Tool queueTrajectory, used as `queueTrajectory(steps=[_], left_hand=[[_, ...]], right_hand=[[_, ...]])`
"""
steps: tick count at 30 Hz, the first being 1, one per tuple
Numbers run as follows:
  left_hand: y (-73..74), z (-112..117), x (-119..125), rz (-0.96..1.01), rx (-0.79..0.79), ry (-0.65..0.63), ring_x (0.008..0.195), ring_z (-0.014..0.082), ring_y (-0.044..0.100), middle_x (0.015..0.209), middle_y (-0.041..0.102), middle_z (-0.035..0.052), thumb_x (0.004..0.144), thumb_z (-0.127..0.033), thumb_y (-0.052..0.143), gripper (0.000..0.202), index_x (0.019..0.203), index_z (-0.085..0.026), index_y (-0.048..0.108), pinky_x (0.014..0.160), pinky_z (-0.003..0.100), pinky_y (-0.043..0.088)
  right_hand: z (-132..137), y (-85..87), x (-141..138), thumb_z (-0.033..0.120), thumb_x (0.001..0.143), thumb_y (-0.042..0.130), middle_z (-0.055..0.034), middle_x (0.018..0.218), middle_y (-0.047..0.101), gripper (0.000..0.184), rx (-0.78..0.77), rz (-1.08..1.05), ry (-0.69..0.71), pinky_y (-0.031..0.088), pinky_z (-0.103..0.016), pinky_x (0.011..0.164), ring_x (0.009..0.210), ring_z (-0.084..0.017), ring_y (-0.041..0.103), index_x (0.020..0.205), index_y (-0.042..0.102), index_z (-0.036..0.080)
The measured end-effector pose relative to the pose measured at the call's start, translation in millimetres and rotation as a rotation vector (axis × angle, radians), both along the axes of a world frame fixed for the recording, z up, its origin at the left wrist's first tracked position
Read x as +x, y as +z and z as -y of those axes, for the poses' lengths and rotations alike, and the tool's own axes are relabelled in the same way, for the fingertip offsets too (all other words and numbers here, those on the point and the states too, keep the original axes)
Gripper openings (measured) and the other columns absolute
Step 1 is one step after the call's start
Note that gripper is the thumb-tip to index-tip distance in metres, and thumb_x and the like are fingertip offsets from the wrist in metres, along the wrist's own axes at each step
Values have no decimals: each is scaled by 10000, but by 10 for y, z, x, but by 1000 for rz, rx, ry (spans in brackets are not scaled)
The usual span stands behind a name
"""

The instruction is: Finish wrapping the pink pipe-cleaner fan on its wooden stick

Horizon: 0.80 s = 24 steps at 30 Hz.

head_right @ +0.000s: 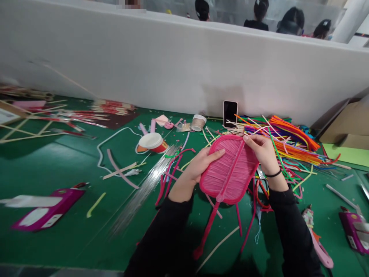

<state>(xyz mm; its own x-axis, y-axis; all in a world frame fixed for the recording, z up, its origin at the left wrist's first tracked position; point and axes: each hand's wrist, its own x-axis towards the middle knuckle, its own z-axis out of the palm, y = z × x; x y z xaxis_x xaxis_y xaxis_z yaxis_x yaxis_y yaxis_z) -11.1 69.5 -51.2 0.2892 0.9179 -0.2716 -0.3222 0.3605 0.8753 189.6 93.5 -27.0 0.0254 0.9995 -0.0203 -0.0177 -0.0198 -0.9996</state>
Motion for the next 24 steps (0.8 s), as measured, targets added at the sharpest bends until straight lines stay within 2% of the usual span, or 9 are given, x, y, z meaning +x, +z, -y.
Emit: queueTrajectory(steps=[4, 6, 8, 10, 12, 14, 17, 20, 24], left_hand=[[-29, -35, 11, 35, -72, 43, 688, 214, 721, 850, 784, 94, 687, -350, 872, 366, 936, -119, 737, 717, 345, 593], [-24, -67, -11, 66, -101, 128, 688, 230, 731, 832, 786, 101, 655, -322, 891, 373, 916, -107, 733, 716, 359, 608], [-12, -113, -92, 86, -100, 238, 712, 240, 744, 802, 785, 90, 661, -313, 881, 339, 882, -112, 721, 739, 364, 619], [3, -167, -245, 87, -80, 348, 725, 232, 750, 756, 777, 62, 700, -315, 847, 287, 864, -126, 707, 755, 353, 625], [20, -214, -447, 86, -61, 490, 688, 224, 745, 690, 756, 38, 708, -288, 829, 241, 840, -138, 694, 723, 345, 631], [40, -241, -644, 86, -28, 633, 681, 205, 735, 704, 754, 26, 735, -273, 798, 196, 851, -150, 697, 705, 326, 631], [79, -241, -830, 58, 47, 809, 676, 182, 701, 754, 759, 34, 721, -228, 785, 158, 832, -156, 699, 668, 303, 612], [125, -212, -864, 43, 155, 908, 762, 169, 685, 814, 759, 34, 681, -185, 791, 193, 836, -149, 682, 722, 278, 590], [187, -160, -858, 40, 357, 963, 849, 153, 666, 880, 757, 27, 609, -146, 798, 294, 868, -153, 659, 831, 265, 554]], right_hand=[[-3, -113, -36, 665, 687, 765, -24, 793, 737, 468, 29, 54, -34, 496, -305, 704, 740, -172, 650, 787, 749, 207], [46, -173, -42, 748, 765, 636, -60, 1101, 748, 584, 83, 75, -122, 517, -354, 878, 1010, -219, 676, 1027, 751, 239], [141, -227, -12, 790, 840, 485, -59, 1404, 620, 690, 134, 86, -203, 478, -401, 1026, 1251, -230, 596, 1290, 643, 290], [271, -275, 66, 773, 897, 391, -56, 1504, 536, 694, 141, 86, -218, 462, -428, 1069, 1318, -230, 560, 1376, 569, 305], [414, -324, 182, 726, 929, 391, -72, 1446, 593, 631, 128, 126, -226, 480, -431, 1053, 1268, -237, 602, 1303, 622, 273], [548, -388, 303, 681, 911, 488, -95, 1298, 691, 561, 97, 233, -220, 523, -413, 984, 1148, -244, 666, 1191, 674, 231], [711, -526, 412, 634, 874, 557, -97, 1065, 767, 513, -2, 492, -57, 568, -358, 791, 914, -231, 723, 1122, 681, 203], [825, -683, 389, 549, 875, 572, -67, 887, 777, 401, -76, 696, 74, 537, -324, 663, 753, -217, 724, 1046, 701, 209], [928, -807, 297, 397, 848, 633, -40, 766, 759, 218, -90, 827, 96, 500, -306, 634, 681, -213, 717, 939, 711, 215]])
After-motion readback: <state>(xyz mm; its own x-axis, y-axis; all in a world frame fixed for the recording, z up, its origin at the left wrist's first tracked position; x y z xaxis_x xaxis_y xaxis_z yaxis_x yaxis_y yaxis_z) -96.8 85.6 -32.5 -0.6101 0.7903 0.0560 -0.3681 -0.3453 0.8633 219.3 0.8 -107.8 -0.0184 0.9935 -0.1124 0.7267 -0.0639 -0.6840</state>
